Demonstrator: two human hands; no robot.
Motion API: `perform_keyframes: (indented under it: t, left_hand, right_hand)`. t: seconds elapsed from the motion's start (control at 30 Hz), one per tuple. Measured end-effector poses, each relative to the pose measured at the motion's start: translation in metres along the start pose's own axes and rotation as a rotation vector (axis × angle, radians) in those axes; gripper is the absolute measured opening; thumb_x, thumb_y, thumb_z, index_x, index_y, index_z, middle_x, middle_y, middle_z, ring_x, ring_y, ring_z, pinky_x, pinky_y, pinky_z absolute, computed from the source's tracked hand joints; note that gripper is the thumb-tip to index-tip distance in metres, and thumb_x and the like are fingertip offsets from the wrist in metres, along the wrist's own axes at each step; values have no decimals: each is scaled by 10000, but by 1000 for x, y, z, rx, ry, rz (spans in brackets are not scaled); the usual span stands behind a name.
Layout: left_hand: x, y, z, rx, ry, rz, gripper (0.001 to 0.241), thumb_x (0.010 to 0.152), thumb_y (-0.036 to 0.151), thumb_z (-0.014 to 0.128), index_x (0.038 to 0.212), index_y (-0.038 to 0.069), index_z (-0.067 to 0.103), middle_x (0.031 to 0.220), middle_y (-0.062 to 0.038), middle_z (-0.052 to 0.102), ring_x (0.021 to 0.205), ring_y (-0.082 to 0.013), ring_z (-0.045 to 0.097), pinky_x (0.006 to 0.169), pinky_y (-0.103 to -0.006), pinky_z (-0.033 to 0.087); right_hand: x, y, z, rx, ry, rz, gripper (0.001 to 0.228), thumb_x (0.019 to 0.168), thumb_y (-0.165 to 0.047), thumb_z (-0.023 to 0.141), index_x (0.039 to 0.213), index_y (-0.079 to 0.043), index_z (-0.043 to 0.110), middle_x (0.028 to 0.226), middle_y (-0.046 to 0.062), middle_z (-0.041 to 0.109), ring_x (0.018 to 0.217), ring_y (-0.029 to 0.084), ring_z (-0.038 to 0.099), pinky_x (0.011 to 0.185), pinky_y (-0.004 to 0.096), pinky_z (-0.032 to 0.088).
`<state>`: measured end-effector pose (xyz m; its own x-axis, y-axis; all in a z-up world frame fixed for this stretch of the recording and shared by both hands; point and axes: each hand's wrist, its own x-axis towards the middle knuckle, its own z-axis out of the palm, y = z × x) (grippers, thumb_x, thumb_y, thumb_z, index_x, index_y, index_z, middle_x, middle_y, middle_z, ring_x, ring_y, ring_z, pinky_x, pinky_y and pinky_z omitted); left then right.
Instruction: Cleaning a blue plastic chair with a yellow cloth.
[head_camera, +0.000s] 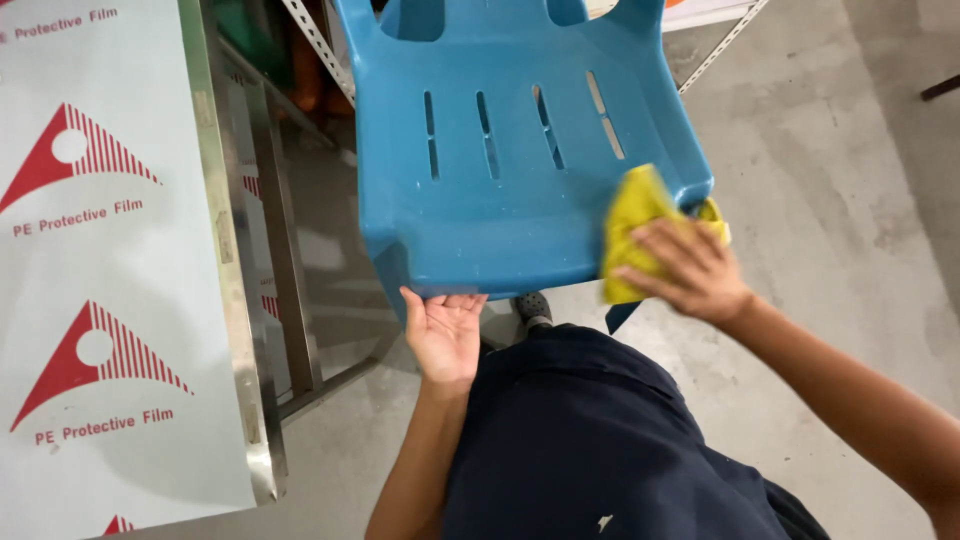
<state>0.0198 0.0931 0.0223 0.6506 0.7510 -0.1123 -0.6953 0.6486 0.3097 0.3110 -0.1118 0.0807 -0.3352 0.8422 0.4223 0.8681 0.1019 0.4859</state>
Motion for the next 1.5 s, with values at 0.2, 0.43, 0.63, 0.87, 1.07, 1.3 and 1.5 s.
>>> perform_keyframes:
  t: [0.2, 0.43, 0.63, 0.87, 1.07, 1.3, 1.5]
  left_hand:
    - [-8, 4, 12, 102, 163, -67, 821, 999, 687, 364, 1400, -4, 554, 1369, -191, 623, 1262, -321, 565, 1147, -506, 354]
    - [-3, 7, 39, 127, 179, -66, 818, 1002, 694, 356, 1419, 1, 485, 1437, -192, 557, 1331, -347, 505, 1176, -545, 343]
    - [-10, -2, 61, 70, 175, -97, 788, 1037, 660, 298, 1491, 30, 432, 1492, -194, 482, 1321, -352, 477, 1101, -587, 377]
    - [-10, -7, 69, 76, 295, -107, 852, 983, 700, 255, 1525, 54, 377, 1541, -184, 445, 1381, -347, 442, 1134, -572, 371]
    - [-18, -12, 62, 25, 117, -124, 845, 1021, 667, 316, 1567, 21, 306, 1586, -184, 369, 1410, -345, 387, 1197, -582, 322]
    - [-23, -3, 48, -68, 59, -202, 951, 998, 688, 402, 1590, -32, 213, 1615, -203, 308, 1465, -360, 328, 1226, -580, 255]
    - [-28, -4, 44, -39, 88, -204, 981, 949, 719, 412, 1599, 13, 210, 1615, -185, 313, 1460, -352, 333, 1220, -552, 296]
  right_hand:
    - [19, -48, 11, 250, 219, 362, 414, 918, -280, 766, 1322, -227, 692, 1439, 169, 603, 1371, 369, 506, 1167, 531, 308]
    - [80, -82, 0, 244, 261, 438, 493, 923, -356, 663, 1385, -186, 674, 1458, 134, 584, 1335, 324, 535, 1121, 509, 283]
    - [60, -62, -10, 387, 345, 731, 476, 1003, -233, 586, 1426, -15, 581, 1475, 238, 554, 1424, 419, 493, 1158, 570, 396]
    - [75, -47, -6, 661, 591, 1573, 312, 1105, -200, 536, 1270, 31, 667, 1060, 136, 704, 956, 187, 647, 875, 345, 525]
    - [60, -63, -7, 680, 452, 1838, 427, 1131, -332, 508, 1120, 52, 694, 837, 99, 626, 776, 146, 553, 712, 364, 474]
    - [-13, -89, 35, 900, 348, 1959, 482, 1152, -365, 412, 1074, 26, 684, 870, 37, 692, 807, 137, 642, 748, 344, 513]
    - [50, -53, -32, 1080, 393, 1963, 396, 1135, -326, 520, 1101, 36, 677, 886, 41, 650, 791, 122, 576, 713, 339, 505]
